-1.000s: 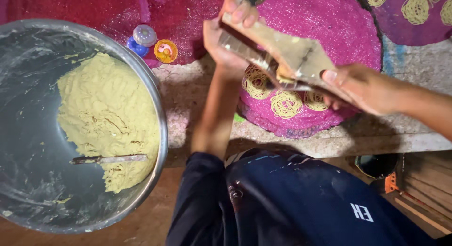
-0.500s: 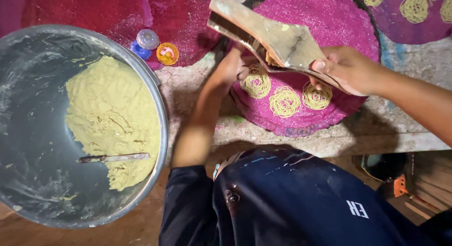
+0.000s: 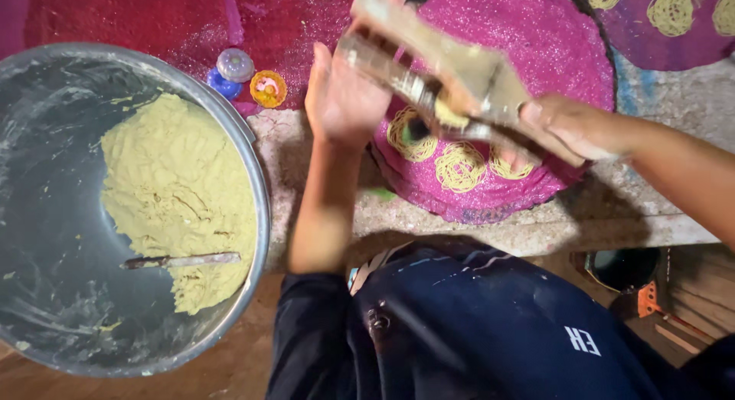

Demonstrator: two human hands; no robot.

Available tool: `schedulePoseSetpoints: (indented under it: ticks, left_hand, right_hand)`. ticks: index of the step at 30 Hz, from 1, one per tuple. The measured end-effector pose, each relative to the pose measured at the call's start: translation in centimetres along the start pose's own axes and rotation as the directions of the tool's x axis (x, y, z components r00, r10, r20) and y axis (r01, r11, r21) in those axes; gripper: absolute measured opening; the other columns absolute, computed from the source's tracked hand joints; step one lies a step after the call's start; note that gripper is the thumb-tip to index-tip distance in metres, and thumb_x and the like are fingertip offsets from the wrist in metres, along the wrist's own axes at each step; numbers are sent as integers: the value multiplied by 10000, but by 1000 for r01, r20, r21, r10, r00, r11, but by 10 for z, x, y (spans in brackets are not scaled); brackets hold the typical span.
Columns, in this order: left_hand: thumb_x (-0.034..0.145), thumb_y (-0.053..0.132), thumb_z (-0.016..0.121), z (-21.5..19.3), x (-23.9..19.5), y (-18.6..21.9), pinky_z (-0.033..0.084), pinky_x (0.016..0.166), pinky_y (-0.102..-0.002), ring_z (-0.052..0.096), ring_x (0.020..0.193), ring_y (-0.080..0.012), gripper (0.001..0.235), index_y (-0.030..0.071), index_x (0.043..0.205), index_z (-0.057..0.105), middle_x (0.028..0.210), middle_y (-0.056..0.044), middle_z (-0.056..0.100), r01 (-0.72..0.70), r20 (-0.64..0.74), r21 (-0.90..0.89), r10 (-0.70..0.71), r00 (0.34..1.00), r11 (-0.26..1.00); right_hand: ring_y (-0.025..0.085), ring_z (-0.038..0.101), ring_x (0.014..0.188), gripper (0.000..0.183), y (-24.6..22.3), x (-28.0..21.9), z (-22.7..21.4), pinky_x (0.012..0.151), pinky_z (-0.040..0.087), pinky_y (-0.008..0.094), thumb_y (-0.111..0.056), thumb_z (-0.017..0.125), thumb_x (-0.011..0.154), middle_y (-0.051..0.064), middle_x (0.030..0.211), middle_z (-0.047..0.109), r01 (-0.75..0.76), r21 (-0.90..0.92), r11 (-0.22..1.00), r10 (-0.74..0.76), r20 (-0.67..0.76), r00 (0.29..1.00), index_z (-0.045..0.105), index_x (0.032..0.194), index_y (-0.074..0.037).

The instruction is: The person uses a wooden dough press to extrude yellow dough into spiral shapes onto a pink mat. They repeatedly scoop dough from a metal bowl, load the press, and squeeze out spirals, then reload the press from the bowl.

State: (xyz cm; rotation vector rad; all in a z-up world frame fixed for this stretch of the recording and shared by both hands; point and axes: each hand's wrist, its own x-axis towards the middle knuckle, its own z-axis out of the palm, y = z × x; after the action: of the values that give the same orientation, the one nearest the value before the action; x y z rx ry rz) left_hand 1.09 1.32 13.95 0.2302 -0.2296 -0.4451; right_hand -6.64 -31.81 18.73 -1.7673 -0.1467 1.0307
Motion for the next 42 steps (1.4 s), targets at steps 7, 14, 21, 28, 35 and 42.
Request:
schedulePoseSetpoints:
  ticks: [7,14,21,28,35,42]
  left_hand:
    - [1131,475,471,-2,72,-18,425,1043,-361,537,1000,-166,349,136,1081,535,954,13,542,-207,197,-207,248,949,956]
    - [1020,372,485,-60,96,3,431,988,-324,507,898,-126,195,178,1006,503,877,60,517,-224,205,-302,293,934,926]
    - [962,326,462,-69,106,-12,500,935,-367,508,870,-134,150,181,965,499,858,51,512,-276,174,-311,340,924,909]
    - [1014,346,431,-56,104,12,526,940,-388,508,840,-126,184,176,988,495,857,56,499,-284,199,-190,320,926,940]
    - [941,363,419,-38,121,-9,509,852,-383,509,808,-141,226,152,950,497,813,47,504,-332,61,-198,350,935,922]
    - [976,341,383,-53,112,1,496,841,-381,483,814,-144,214,157,974,493,823,52,477,-298,82,-193,318,945,935]
  right_hand:
    - [271,744,886,846,-62,12,-35,873,607,418,-696,199,970,155,927,768,-366,-171,915,348,-124,929,714,1078,-33]
    - [260,732,838,756,-82,63,-22,854,602,418,-571,162,1063,156,910,751,-428,-449,784,301,-327,896,701,1068,-41]
    - [259,713,786,731,-111,61,-25,810,615,435,-603,175,1070,150,823,714,-514,-503,695,368,-364,855,665,1084,-60]
    - [255,699,724,706,-114,58,-14,757,604,423,-529,169,1076,134,792,703,-421,-448,789,283,-344,895,666,1041,-28]
    - [265,682,693,711,-130,48,-27,711,592,448,-534,204,1081,149,768,683,-453,-470,757,251,-430,867,655,976,6]
    - [237,668,644,709,-112,51,-18,666,574,412,-550,229,1080,130,735,695,-435,-376,818,281,-400,873,674,920,-22]
